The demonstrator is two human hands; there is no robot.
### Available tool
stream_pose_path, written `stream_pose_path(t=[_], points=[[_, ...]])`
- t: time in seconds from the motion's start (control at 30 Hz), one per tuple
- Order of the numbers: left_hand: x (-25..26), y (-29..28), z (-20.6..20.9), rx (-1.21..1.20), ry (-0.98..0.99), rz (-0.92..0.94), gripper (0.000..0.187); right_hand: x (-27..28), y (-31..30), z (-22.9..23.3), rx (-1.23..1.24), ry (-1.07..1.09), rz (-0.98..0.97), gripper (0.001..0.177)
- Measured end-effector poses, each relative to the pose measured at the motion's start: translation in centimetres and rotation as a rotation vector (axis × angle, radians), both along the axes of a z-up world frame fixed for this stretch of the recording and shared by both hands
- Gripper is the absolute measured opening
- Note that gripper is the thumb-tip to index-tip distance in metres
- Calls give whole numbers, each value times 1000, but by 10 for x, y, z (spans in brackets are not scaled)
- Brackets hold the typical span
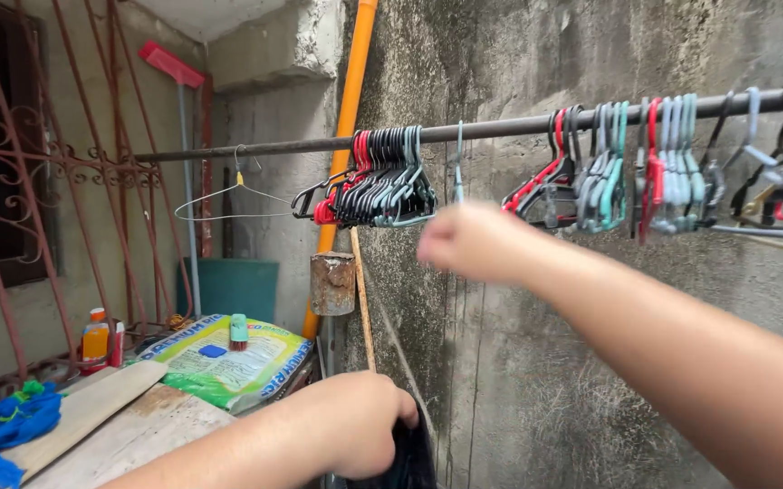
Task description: Hanging various items of clothing from a laundry basket onto a clothes rack using hangers.
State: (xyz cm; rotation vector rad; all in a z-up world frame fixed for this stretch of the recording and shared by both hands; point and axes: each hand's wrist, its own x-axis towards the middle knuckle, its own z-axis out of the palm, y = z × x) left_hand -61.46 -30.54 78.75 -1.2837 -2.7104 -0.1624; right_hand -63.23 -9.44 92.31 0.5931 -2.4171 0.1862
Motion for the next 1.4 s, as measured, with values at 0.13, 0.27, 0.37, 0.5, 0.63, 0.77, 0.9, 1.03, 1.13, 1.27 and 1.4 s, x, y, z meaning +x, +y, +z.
stream_pose_path(t=[0.13, 0.27, 0.37, 0.5, 0.63, 0.77, 0.9, 1.03, 1.13, 1.27, 1.4], points=[[-15, -15, 9, -179, 64, -148, 44, -54, -35, 54, -143, 88, -192, 25], [-71, -34, 6, -263, 165, -286, 22, -114, -52, 80, -148, 163, -328, 26], [-105, -51, 9, -256, 137, -347, 22, -151, -57, 91, -152, 110, -608, 30], [-126, -75, 21, -296, 62, -304, 27, -173, -64, 93, -207, 16, -889, 40], [-166, -83, 18, -297, -3, -364, 34, -191, -60, 88, -198, 14, -962, 39], [-199, -66, 9, -300, 14, -497, 34, -208, -38, 74, 179, 213, -1031, 22], [-211, -55, 10, -339, 70, -588, 31, -202, -32, 63, 381, 208, -945, 24], [-207, -47, 18, -480, 66, -522, 24, -214, -15, 62, 405, 265, -945, 14], [-218, -45, 14, -420, 16, -527, 23, -203, -25, 70, 51, 177, -975, 19], [-228, -36, 13, -350, 60, -652, 22, -200, -26, 73, 79, 80, -1020, 23], [-240, -24, 9, -299, -53, -620, 35, -200, -26, 80, -15, 36, -1059, 43]])
